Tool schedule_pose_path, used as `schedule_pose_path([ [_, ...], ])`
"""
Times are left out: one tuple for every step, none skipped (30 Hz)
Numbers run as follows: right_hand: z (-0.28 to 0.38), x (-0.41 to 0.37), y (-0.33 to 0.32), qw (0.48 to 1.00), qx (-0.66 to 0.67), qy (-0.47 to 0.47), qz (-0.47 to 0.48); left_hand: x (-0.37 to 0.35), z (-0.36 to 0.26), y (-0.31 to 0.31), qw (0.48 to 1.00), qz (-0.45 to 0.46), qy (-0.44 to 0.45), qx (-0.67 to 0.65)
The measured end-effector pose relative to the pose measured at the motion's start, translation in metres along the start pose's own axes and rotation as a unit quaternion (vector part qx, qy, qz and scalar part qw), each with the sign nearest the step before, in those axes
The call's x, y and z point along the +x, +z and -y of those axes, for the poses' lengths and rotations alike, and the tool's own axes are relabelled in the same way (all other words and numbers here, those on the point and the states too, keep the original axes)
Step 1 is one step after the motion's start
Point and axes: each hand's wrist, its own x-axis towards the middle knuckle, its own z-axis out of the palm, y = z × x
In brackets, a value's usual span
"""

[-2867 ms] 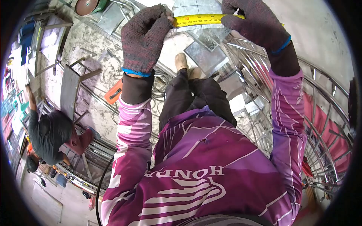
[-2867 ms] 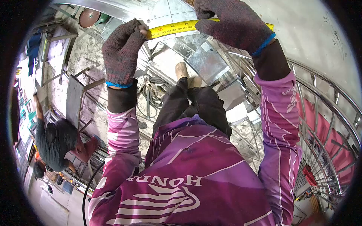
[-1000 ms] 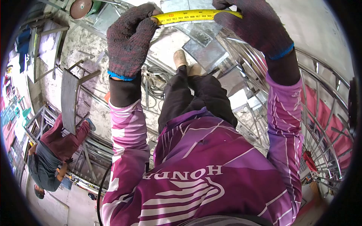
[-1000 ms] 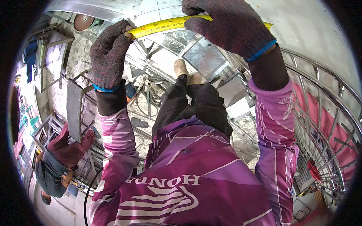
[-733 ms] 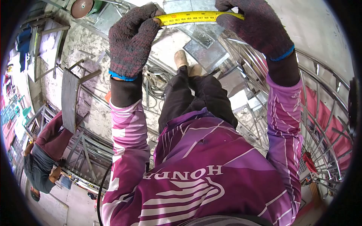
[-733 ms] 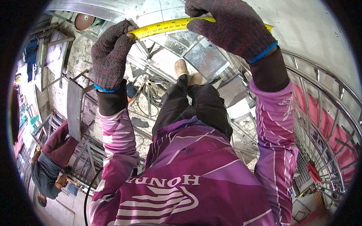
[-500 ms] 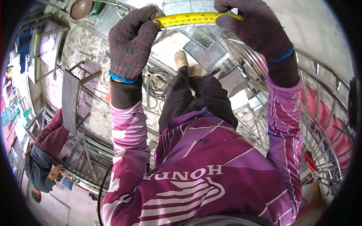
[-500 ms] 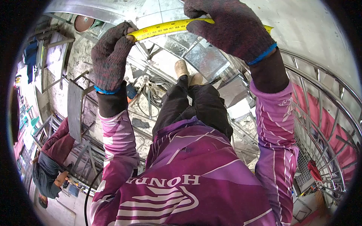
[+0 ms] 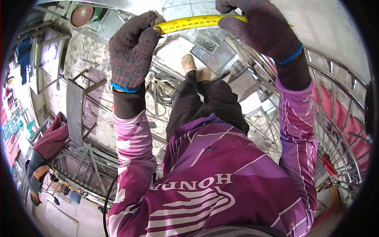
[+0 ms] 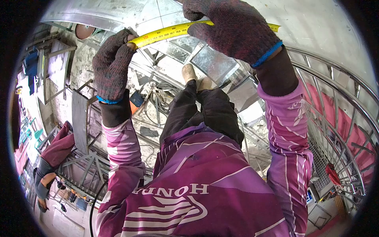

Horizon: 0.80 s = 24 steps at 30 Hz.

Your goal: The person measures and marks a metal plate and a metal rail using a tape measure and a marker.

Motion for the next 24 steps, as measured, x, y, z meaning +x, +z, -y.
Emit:
schedule_pose_path([
  [0.014, 0.010, -0.007, 1.000, 0.000, 0.001, -0.001, -0.001, 0.001, 0.002, 1.000, -0.003, -0.006, -0.017],
  [0.033, 0.024, -0.016, 0.984, -0.070, 0.130, 0.104, -0.001, 0.001, 0.003, 0.999, -0.006, -0.012, -0.035],
  [0.043, 0.031, -0.020, 0.935, -0.138, 0.255, 0.205, -0.001, 0.001, 0.003, 0.999, -0.005, -0.012, -0.035],
  [0.043, 0.030, -0.020, 0.934, -0.138, 0.256, 0.205, -0.002, 0.000, 0.003, 0.999, -0.005, -0.016, -0.036],
  [0.043, 0.029, -0.020, 0.938, -0.133, 0.250, 0.198, -0.002, 0.000, 0.004, 0.999, -0.005, -0.020, -0.037],
  [0.043, 0.029, -0.020, 0.942, -0.128, 0.244, 0.191, -0.002, 0.000, 0.004, 0.999, -0.005, -0.020, -0.037],
  [0.043, 0.028, -0.020, 0.942, -0.128, 0.244, 0.190, -0.002, 0.000, 0.004, 0.999, -0.005, -0.015, -0.038],
  [0.043, 0.027, -0.021, 0.944, -0.128, 0.242, 0.185, -0.002, 0.001, 0.005, 0.999, -0.005, -0.011, -0.040],
  [0.043, 0.027, -0.020, 0.945, -0.128, 0.239, 0.180, -0.002, 0.001, 0.005, 0.999, -0.004, -0.011, -0.040],
  [0.033, 0.019, -0.016, 0.945, -0.128, 0.240, 0.180, -0.002, 0.000, 0.005, 0.999, -0.005, -0.012, -0.039],
  [0.012, 0.004, -0.007, 0.987, -0.059, 0.120, 0.086, -0.002, 0.000, 0.006, 0.999, -0.005, -0.014, -0.037],
  [-0.001, -0.005, -0.002, 1.000, 0.011, -0.002, -0.011, -0.002, 0.000, 0.006, 0.999, -0.004, -0.014, -0.037],
  [-0.005, -0.008, 0.001, 1.000, 0.011, -0.002, -0.011, -0.002, 0.000, 0.006, 1.000, -0.006, -0.008, -0.027],
  [-0.008, -0.011, 0.002, 0.999, 0.016, -0.018, -0.025, -0.002, 0.000, 0.006, 1.000, -0.007, -0.003, -0.016],
  [-0.010, -0.012, 0.002, 0.998, 0.021, -0.035, -0.038, -0.002, -0.001, 0.007, 1.000, -0.007, -0.003, -0.016],
  [-0.010, -0.012, 0.002, 0.998, 0.021, -0.035, -0.038, -0.003, -0.002, 0.007, 1.000, -0.006, -0.010, -0.021],
  [-0.010, -0.012, 0.001, 0.999, 0.020, -0.033, -0.033, -0.003, -0.002, 0.007, 1.000, -0.004, -0.017, -0.026],
  [-0.009, -0.012, 0.001, 0.999, 0.018, -0.032, -0.028, -0.003, -0.002, 0.007, 1.000, -0.004, -0.017, -0.026],
  [-0.008, -0.011, 0.000, 0.999, 0.018, -0.032, -0.028, -0.003, -0.001, 0.008, 0.999, -0.006, -0.017, -0.030],
  [-0.005, -0.009, -0.002, 1.000, 0.008, -0.023, -0.019, -0.003, -0.001, 0.008, 0.999, -0.008, -0.017, -0.034],
  [-0.002, -0.008, -0.001, 1.000, -0.002, -0.013, -0.010, -0.004, -0.001, 0.006, 0.999, -0.008, -0.017, -0.034],
  [-0.001, -0.008, -0.001, 1.000, -0.002, -0.013, -0.011, -0.004, -0.001, 0.006, 0.999, -0.007, -0.019, -0.030],
  [-0.001, -0.008, -0.001, 1.000, -0.004, -0.012, -0.010, -0.004, -0.002, 0.006, 0.999, -0.006, -0.020, -0.025],
  [-0.001, -0.008, -0.002, 1.000, -0.006, -0.009, -0.010, -0.004, -0.001, 0.006, 0.999, -0.006, -0.020, -0.025],
])
